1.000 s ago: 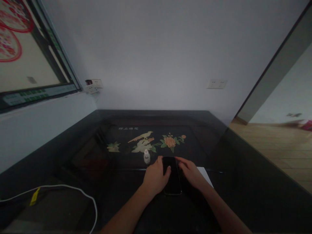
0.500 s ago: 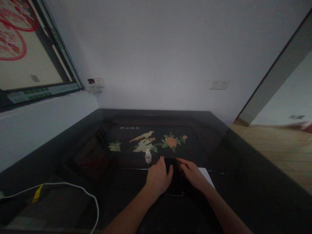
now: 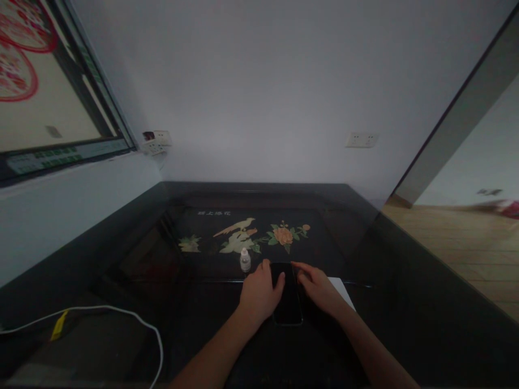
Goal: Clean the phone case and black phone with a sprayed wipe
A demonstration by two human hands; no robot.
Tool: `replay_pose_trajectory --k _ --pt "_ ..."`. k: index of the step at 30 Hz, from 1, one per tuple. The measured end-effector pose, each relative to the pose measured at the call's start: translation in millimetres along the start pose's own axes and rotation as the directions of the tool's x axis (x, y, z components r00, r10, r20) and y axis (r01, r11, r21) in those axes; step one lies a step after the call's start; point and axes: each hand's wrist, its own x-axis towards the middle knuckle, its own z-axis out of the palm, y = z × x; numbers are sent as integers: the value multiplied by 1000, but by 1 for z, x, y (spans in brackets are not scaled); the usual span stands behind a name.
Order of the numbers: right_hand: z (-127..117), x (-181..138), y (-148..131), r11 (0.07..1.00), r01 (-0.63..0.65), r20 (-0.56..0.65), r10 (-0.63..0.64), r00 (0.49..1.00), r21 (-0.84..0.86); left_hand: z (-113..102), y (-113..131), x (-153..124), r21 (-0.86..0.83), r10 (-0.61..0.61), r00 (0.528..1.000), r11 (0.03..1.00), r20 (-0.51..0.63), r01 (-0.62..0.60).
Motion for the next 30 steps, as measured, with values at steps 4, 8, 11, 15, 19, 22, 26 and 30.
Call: replay_pose_trajectory --k 4,8,11,15,19,22,26,30 --pt "-4 -2 -5 985 -6 -65 17 998 172 -6 -7 1 -97 -4 1000 995 -5 4" --pt "-11 -3 -13 962 38 -203 18 979 270 -13 -12 0 -98 -26 1000 995 6 26" --pt "-14 -3 -14 952 69 -252 9 968 299 -17 -12 -1 -70 -22 1000 997 13 23" --pt "-13 -2 -13 954 76 -245 -2 969 292 -18 -10 -2 -41 -38 999 998 20 39" --pt "-12 -2 -11 958 67 -232 -1 973 279 -17 -7 -4 2 -50 999 999 -3 50" --pt "-12 -2 -9 958 76 -219 -15 976 275 -15 -1 -5 44 -34 999 998 -7 35" --pt "-13 -2 -7 963 90 -198 -39 979 254 -14 9 -2 139 -25 1000 990 -14 27" --pt "-14 -2 -8 969 80 -176 -39 984 233 -16 23 4 191 -54 998 981 36 46"
